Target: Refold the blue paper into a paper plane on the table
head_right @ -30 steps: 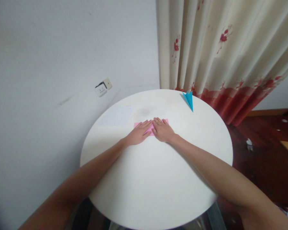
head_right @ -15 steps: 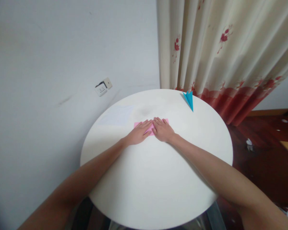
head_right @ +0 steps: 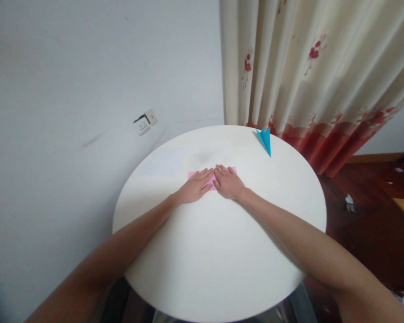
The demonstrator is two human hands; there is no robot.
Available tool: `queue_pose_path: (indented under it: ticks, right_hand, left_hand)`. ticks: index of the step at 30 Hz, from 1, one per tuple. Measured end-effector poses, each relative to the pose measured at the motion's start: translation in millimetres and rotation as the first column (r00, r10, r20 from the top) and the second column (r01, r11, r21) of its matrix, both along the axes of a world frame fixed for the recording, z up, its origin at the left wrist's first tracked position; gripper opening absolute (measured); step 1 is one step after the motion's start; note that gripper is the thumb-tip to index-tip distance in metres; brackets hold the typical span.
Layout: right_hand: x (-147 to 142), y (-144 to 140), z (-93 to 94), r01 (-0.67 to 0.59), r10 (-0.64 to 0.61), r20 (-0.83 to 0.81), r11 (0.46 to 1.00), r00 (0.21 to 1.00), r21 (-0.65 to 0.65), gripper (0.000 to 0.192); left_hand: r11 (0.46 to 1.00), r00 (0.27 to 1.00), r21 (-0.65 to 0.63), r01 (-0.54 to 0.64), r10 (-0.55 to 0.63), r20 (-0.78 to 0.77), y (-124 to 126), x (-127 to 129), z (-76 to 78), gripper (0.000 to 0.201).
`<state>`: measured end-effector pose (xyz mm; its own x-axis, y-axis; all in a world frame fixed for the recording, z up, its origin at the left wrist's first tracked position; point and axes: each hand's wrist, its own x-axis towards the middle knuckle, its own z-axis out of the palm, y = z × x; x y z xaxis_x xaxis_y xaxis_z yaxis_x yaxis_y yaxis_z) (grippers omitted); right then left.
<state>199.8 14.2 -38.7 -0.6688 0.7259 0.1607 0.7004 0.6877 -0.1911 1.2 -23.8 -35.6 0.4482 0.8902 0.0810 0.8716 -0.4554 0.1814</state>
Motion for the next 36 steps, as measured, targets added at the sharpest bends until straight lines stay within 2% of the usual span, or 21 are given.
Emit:
queue_pose_path:
  ticks: [36]
  right_hand:
    - [0.4,2.6,-3.4,0.016,-0.016,0.02,1.0,1.0,0.0,0.063]
  left_hand:
    - [1.0,0.999,0.006,-0.026,0.026,-0.041,-2.1,0.3,2.6,0.062]
